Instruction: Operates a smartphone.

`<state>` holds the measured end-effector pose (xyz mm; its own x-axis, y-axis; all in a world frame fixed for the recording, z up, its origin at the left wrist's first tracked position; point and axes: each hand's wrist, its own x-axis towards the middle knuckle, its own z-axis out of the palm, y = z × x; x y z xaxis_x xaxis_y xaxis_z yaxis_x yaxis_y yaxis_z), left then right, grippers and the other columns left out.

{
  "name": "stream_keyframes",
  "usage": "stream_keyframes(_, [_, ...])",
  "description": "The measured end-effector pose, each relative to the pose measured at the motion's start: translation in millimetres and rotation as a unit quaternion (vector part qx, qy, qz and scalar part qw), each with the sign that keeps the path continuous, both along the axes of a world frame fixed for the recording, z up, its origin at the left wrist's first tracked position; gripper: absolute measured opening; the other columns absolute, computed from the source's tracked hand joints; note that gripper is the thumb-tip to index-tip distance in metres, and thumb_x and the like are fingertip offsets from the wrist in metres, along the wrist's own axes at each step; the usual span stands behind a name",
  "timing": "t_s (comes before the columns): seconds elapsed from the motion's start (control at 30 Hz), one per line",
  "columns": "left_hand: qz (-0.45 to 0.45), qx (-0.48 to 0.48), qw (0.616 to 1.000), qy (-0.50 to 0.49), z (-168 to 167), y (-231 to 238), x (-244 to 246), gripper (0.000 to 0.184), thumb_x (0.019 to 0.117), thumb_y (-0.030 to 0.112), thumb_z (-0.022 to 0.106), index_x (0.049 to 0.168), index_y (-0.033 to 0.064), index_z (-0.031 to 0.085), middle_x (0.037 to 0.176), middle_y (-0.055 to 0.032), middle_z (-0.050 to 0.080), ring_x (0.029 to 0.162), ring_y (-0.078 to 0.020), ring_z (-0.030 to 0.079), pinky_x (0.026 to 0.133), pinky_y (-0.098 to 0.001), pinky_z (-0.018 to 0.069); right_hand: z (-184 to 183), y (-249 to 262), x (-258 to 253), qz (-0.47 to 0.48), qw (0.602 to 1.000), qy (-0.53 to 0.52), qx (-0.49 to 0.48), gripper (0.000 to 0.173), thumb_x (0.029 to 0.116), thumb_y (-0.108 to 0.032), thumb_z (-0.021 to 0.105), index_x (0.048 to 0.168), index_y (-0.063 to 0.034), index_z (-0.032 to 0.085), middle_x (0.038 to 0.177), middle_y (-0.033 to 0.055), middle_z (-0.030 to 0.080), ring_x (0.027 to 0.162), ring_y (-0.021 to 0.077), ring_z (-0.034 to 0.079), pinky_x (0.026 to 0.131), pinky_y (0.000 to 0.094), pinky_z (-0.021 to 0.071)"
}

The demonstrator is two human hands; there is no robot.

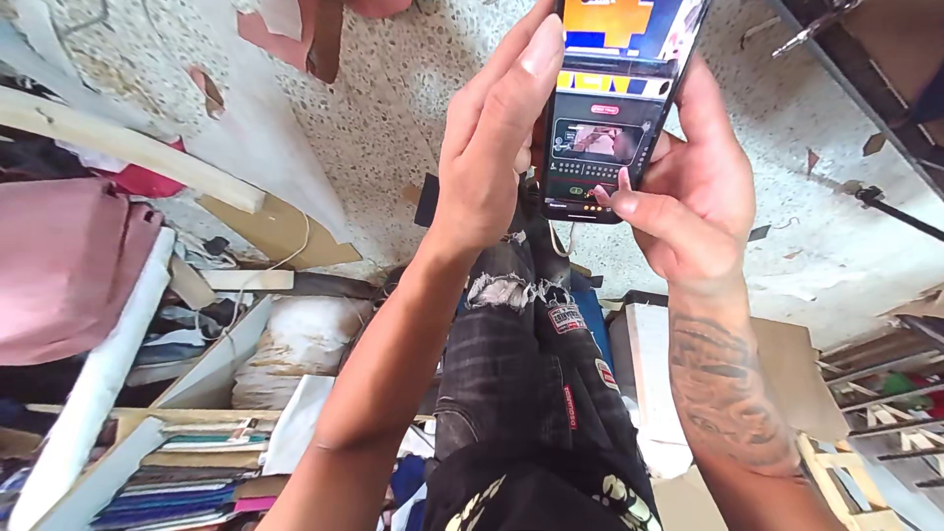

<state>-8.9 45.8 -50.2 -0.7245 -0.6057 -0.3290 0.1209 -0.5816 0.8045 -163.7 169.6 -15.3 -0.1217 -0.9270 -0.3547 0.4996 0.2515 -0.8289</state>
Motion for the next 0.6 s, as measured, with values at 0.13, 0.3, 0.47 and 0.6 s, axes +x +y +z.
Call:
stream_keyframes(0.13, [0.000,-0.006,1.000,0.004,-2,-1,0,0.053,0.1094,0.021,0.021,0.146,-0.0155,0.032,0.132,-0.0262,0.061,0.119,-0.0326,0.066,0.100,-0.0500,0.0568,-1,1,-3,0.006,1.000,-0.016,0.007,0.094,0.0740,0.015,0.047,0.157,0.0051,0.005,0.137,0.0205,0.055,0.113,0.0265,0.068,0.089,0.0422,0.0634])
stream_keyframes(0.3, [-0.001,-0.001,1.000,0.009,-2,-2,-3,0.052,0.1094,0.021,0.020,0.143,-0.0159,0.036,0.129,-0.0265,0.062,0.118,-0.0338,0.066,0.102,-0.0519,0.0558,-3,3,-7,0.013,1.000,-0.020,0.001,0.103,0.0731,0.012,0.053,0.158,0.0038,-0.004,0.138,0.0197,0.054,0.112,0.0271,0.069,0.087,0.0431,0.0647])
stream_keyframes(0.47, [0.000,0.004,1.000,0.023,-4,-4,-5,0.048,0.1091,0.021,0.021,0.134,-0.0125,0.045,0.124,-0.0256,0.065,0.117,-0.0346,0.066,0.100,-0.0537,0.0553,-1,3,-10,-0.001,0.999,-0.044,-0.002,0.113,0.0696,0.017,0.054,0.159,-0.0020,-0.013,0.141,0.0206,0.051,0.112,0.0303,0.069,0.085,0.0462,0.0654])
stream_keyframes(0.6, [-0.003,0.010,0.999,0.035,-3,-6,-7,0.049,0.1085,0.022,0.019,0.134,-0.0114,0.044,0.122,-0.0243,0.066,0.116,-0.0335,0.067,0.100,-0.0530,0.0555,0,0,-11,-0.003,0.999,-0.038,-0.005,0.105,0.0794,0.015,0.055,0.158,0.0003,-0.012,0.141,0.0201,0.052,0.113,0.0281,0.069,0.088,0.0430,0.0646])
